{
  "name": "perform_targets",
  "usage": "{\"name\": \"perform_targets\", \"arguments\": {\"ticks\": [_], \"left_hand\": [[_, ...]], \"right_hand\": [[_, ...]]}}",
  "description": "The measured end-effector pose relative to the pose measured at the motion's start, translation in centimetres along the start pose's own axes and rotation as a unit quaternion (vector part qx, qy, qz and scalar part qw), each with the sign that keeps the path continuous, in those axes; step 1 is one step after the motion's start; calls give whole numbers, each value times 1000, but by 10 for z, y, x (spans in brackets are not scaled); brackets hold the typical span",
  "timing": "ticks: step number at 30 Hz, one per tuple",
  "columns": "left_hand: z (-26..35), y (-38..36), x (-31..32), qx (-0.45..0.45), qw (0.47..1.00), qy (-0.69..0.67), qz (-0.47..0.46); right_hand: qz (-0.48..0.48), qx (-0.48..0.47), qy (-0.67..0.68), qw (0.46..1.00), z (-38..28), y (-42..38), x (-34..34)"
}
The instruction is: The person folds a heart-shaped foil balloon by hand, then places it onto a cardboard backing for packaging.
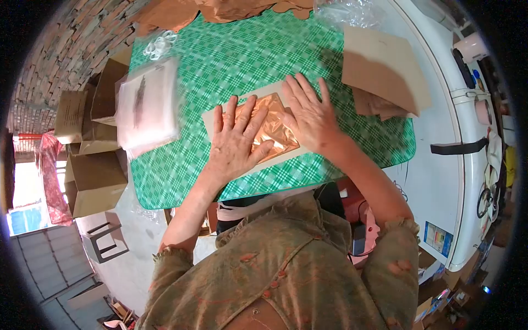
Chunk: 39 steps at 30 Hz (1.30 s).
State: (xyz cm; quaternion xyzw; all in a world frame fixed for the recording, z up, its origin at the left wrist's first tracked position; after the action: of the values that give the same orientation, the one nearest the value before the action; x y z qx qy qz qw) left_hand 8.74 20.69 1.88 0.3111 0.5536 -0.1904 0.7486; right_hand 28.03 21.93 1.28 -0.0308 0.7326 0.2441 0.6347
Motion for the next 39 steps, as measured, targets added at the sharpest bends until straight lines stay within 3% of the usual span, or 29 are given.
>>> {"name": "perform_targets", "arguments": {"ticks": [2,5,10,13,16,17,19,22,25,26,28,29,33,39], "left_hand": [[3,-4,-2,-1,1000,-8,5],[13,-20,-3,-7,1000,-12,2],[37,-54,-5,-35,999,-18,-31],[50,-66,-7,-51,998,-21,-40],[61,-73,-6,-65,997,-16,-39],[64,-75,-6,-71,997,-17,-38],[69,-79,-3,-77,996,-18,-36],[70,-84,-1,-79,996,-21,-31],[69,-84,-4,-78,996,-31,-38],[66,-84,-7,-88,990,-95,-47],[55,-82,-19,-109,966,-224,-65],[49,-82,-28,-118,950,-273,-96],[18,-78,-56,-121,950,-279,-73],[-15,-47,-84,-91,960,-264,-2]], "right_hand": [[13,0,-9,1000,0,-11,-6],[65,-5,122,990,-13,-38,-47],[-7,-25,279,960,-59,-130,-76],[-151,134,445,872,-87,-168,-48],[-222,277,620,699,-105,-181,-13],[-254,288,633,672,-110,-186,3],[-133,283,681,662,-120,-184,31],[-198,356,639,652,-123,-171,32],[-102,279,661,689,-128,-168,36],[-78,248,664,702,-127,-172,40],[-179,345,851,354,-145,-160,26],[-181,378,830,368,-147,-162,25],[-184,448,789,377,-149,-158,16],[-186,416,803,384,-149,-159,25]]}}
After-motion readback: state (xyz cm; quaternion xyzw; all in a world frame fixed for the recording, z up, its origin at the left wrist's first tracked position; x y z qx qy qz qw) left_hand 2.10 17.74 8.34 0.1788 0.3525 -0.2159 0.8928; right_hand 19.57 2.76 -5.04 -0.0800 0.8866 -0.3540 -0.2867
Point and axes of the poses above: each hand's wrist, its own y-axis towards the middle knuckle, its own x-axis out of the palm, z = x × y, the point moved 6 cm from there along y, towards the middle knuckle
